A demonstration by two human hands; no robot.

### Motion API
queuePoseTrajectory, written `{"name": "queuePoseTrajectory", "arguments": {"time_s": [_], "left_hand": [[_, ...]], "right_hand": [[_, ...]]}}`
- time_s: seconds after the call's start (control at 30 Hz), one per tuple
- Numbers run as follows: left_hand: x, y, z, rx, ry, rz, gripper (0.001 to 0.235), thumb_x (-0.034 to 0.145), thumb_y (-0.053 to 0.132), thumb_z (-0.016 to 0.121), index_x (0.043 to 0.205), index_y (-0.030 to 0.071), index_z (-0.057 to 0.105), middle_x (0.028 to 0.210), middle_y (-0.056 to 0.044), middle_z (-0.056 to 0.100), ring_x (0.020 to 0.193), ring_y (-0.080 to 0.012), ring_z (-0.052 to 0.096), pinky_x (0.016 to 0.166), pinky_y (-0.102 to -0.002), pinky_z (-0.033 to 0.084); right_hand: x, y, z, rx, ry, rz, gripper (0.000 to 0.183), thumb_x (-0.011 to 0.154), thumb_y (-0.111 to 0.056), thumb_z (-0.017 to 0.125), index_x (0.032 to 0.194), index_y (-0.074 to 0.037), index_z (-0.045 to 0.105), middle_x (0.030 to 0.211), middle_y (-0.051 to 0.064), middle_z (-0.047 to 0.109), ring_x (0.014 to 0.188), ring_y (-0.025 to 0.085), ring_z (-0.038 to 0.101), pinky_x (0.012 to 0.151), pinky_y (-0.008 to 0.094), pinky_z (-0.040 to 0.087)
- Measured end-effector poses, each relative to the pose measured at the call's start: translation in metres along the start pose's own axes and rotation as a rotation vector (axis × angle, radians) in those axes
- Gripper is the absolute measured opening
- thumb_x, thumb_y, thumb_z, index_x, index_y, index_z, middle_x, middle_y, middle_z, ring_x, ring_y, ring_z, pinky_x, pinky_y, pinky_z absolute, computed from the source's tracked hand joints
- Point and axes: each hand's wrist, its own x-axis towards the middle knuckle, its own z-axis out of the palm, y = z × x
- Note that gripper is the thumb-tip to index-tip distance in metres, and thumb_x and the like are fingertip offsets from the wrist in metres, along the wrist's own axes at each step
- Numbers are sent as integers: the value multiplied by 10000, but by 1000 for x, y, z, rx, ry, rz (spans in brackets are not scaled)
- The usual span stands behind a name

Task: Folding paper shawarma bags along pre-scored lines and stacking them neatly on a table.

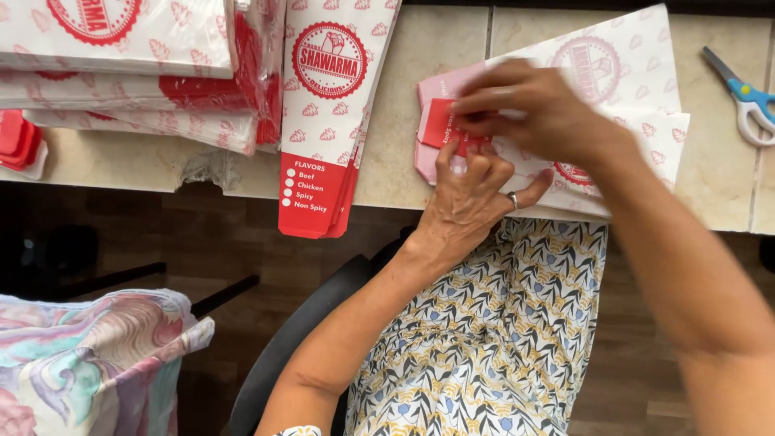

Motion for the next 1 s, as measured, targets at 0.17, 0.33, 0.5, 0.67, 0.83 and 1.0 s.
{"name": "queuePoseTrajectory", "arguments": {"time_s": [0.17, 0.33, 0.5, 0.67, 0.83, 1.0], "left_hand": [[-2, -6, 1, -17, 27, 15, 951, 748, 150, 788, 1514, 493, 341, 1115, 24, 511, 1014, -233, 496, 1021, -500, 467], [0, -6, -2, 43, 5, 31, 1037, 697, 10, 767, 1507, 439, 284, 1203, -105, 489, 1100, -247, 537, 1080, -544, 384], [-3, -7, 8, 39, -14, 60, 1104, 683, 65, 819, 1533, 440, 223, 1235, -107, 457, 1162, -261, 502, 1047, -528, 358], [-2, -8, 6, 53, -14, 63, 1123, 670, 65, 852, 1532, 444, 239, 1222, -122, 454, 1151, -274, 498, 1055, -536, 358], [4, -16, -6, -16, 6, 62, 919, 761, 379, 946, 1479, 457, 377, 1212, -142, 425, 1138, -291, 458, 1035, -521, 382], [17, -20, -25, -132, 35, 54, 376, 989, 541, 700, 1315, 396, 578, 1016, -71, 534, 862, -242, 487, 755, -399, 456]], "right_hand": [[22, -1, 19, -23, 7, -47, 263, 958, 9, 772, 1217, -21, 740, 1195, 161, 700, 1047, 327, 654, 920, 437, 499], [-114, 12, -48, -110, 103, 156, 309, 965, 44, 793, 1267, 22, 731, 1285, 225, 665, 1153, 354, 647, 1058, 440, 527], [-233, 8, -94, -383, 307, 508, 387, 1039, 228, 872, 1406, 163, 768, 1389, 300, 695, 1329, 376, 641, 1213, 426, 520], [-174, -69, -41, -336, 271, 374, 371, 967, 97, 870, 1311, 45, 743, 1308, 225, 684, 1142, 338, 651, 1065, 424, 545], [-188, -84, -26, -355, 291, 371, 362, 974, 33, 836, 1319, -24, 738, 1322, 188, 701, 1180, 294, 644, 1033, 404, 565], [-204, -96, -37, -337, 304, 451, 326, 961, 41, 844, 1276, 27, 757, 1311, 190, 699, 1160, 254, 665, 1050, 353, 567]]}}
